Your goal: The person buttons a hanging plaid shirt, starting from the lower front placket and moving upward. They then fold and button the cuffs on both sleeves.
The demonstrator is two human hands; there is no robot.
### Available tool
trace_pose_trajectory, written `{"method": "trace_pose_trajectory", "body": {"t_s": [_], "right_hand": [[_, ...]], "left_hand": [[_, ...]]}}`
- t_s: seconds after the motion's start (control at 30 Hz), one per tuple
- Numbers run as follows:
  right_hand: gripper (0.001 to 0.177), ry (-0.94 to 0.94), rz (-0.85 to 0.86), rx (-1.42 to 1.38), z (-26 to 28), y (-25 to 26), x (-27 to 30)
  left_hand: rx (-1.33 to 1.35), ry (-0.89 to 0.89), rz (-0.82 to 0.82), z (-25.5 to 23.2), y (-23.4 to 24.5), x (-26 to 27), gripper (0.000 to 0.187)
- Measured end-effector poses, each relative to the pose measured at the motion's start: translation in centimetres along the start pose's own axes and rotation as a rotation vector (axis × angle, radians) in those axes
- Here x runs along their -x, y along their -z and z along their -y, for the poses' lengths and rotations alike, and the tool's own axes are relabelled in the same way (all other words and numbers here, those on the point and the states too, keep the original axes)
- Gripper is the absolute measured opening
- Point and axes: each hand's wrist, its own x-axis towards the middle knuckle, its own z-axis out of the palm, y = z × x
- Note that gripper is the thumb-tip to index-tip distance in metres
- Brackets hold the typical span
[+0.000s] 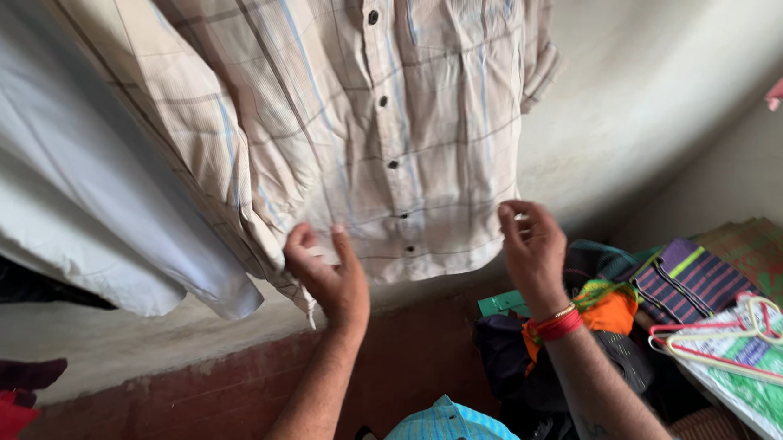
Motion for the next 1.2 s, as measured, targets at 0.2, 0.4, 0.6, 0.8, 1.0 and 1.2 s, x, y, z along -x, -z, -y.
{"method": "trace_pose_trajectory", "body": {"t_s": [0.2,0.4,0.6,0.8,1.0,1.2], "right_hand": [[0.056,0.021,0.164,-0.233,-2.6,-0.6,-6.6],[0.067,-0.006,0.353,-0.205,-3.3,-3.5,-8.9],[0.039,0.059,0.388,-0.165,-2.8,-5.3,-9.1],[0.037,0.007,0.329,-0.079,-3.4,-5.0,-10.0],[0.03,-0.135,0.249,-0.239,-4.2,-2.0,-11.6],[0.028,-0.062,0.236,-0.293,-4.6,-1.3,-12.4]], "left_hand": [[-0.237,-0.085,-0.119,3.1,2.8,-1.6,0.056],[-0.463,0.135,-0.102,6.7,4.0,-0.6,0.065],[0.026,0.464,0.143,7.9,2.2,-1.0,0.047],[-0.031,0.493,0.054,8.8,1.3,-0.6,0.036],[-0.094,0.286,-0.115,9.4,3.0,-0.8,0.042],[0.0,0.325,0.044,9.1,4.1,-0.5,0.027]]}}
